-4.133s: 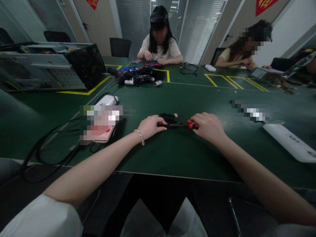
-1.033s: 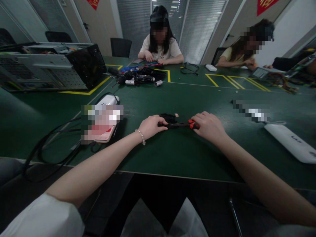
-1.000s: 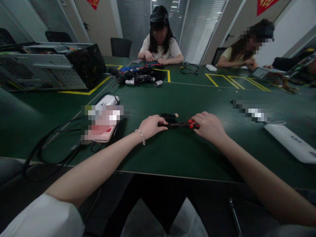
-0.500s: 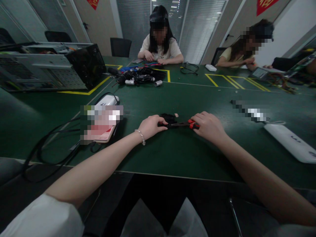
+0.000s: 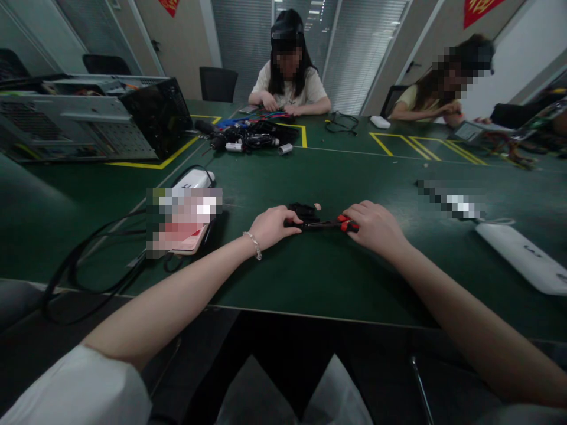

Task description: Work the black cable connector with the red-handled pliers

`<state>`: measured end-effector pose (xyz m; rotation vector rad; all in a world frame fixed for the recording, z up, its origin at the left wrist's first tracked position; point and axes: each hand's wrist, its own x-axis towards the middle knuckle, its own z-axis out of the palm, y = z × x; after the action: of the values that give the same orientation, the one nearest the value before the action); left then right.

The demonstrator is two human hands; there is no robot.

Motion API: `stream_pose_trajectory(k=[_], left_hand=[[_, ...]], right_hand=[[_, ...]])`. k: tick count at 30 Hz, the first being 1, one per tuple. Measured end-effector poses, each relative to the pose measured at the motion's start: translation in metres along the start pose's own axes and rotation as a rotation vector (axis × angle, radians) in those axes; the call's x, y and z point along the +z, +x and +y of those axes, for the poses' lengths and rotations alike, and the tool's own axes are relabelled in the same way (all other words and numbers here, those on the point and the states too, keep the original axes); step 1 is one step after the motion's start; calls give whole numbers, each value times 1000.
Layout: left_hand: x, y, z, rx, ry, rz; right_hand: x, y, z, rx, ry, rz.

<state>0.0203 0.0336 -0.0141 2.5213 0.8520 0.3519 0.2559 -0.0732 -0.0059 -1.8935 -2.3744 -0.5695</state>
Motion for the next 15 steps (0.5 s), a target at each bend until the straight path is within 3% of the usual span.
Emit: stream_pose_trajectory(k=[15], left_hand=[[-2,-1,1,-6,5,-13]], right_hand=[[0,1,-2,2,5,23]])
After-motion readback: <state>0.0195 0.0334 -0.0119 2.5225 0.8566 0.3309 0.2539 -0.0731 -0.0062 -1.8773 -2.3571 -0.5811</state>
